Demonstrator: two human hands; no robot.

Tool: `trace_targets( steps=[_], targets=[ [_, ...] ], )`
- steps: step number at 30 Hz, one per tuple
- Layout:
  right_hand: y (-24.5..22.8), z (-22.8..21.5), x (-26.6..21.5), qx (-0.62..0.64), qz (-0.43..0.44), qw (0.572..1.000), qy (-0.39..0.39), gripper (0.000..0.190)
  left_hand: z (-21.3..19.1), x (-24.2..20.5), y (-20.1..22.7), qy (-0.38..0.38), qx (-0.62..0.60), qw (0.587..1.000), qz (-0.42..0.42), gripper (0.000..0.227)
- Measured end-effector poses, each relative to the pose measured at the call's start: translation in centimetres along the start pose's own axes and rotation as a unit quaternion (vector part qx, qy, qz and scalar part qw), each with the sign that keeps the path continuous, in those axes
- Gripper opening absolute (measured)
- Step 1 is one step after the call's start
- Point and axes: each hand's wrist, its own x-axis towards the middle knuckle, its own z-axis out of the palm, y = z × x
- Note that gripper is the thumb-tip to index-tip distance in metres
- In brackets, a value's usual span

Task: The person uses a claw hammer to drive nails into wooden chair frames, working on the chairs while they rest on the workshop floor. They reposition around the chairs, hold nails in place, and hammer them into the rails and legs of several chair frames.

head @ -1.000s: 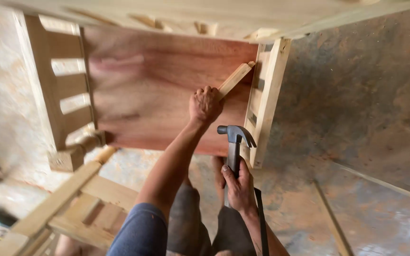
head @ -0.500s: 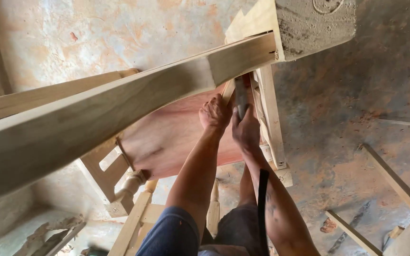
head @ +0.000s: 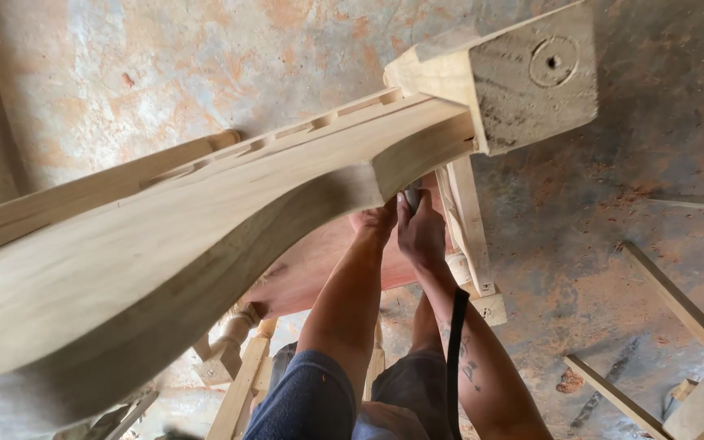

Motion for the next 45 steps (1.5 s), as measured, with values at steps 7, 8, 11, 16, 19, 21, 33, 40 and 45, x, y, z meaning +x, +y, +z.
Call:
trace_targets(
  steps=[7, 8, 11, 16, 19, 21, 33, 40, 45],
  targets=[
    [-2.1, -1.7, -2.0, 0.057, -0.008, 0.998, -0.017, 0.036, 1.1, -0.1, -0.1, 0.015, 0.007, 1.000, 0.009, 0.042],
    [-2.4, -1.8, -3.0, 0.080, -0.002, 0.997, -0.016, 0.037, 1.3, -0.2, -0.3, 0.017, 0.011, 1.000, 0.009, 0.042],
    [-1.0, -1.7, -7.3, 0.092, 0.050, 0.994, -0.015, 0.033, 1.3, 0.1, -0.6, 0.014, 0.016, 1.000, 0.001, 0.042],
    [0.9, -5.4, -16.4, 0.228, 0.094, 0.965, -0.090, 0.024, 2.1, 0.5, -0.3, 0.020, 0.012, 1.000, 0.003, 0.043],
    [5.3, -8.5, -20.9, 0.177, -0.028, 0.973, -0.144, 0.024, 1.7, 1.2, -1.1, -0.005, 0.029, 1.000, -0.010, 0.044],
    [8.1, -11.1, -22.4, 0.125, -0.156, 0.965, -0.168, 0.028, -1.9, -0.6, -0.9, -0.035, 0.042, 0.998, -0.027, 0.044],
    [23.2, -30.6, -20.9, 0.449, 0.117, 0.869, -0.174, 0.035, 3.8, -33.4, 18.3, -0.056, -0.617, 0.773, -0.138, 0.030],
    [30.2, -40.2, -17.5, 0.444, 0.202, 0.868, -0.095, 0.018, 8.8, -33.4, 28.8, -0.261, -0.509, 0.816, 0.084, 0.033],
    [29.2, -45.4, -13.4, 0.443, 0.305, 0.836, -0.107, 0.018, 19.6, -33.9, 30.6, -0.104, -0.474, 0.833, 0.266, 0.039]
  ],
)
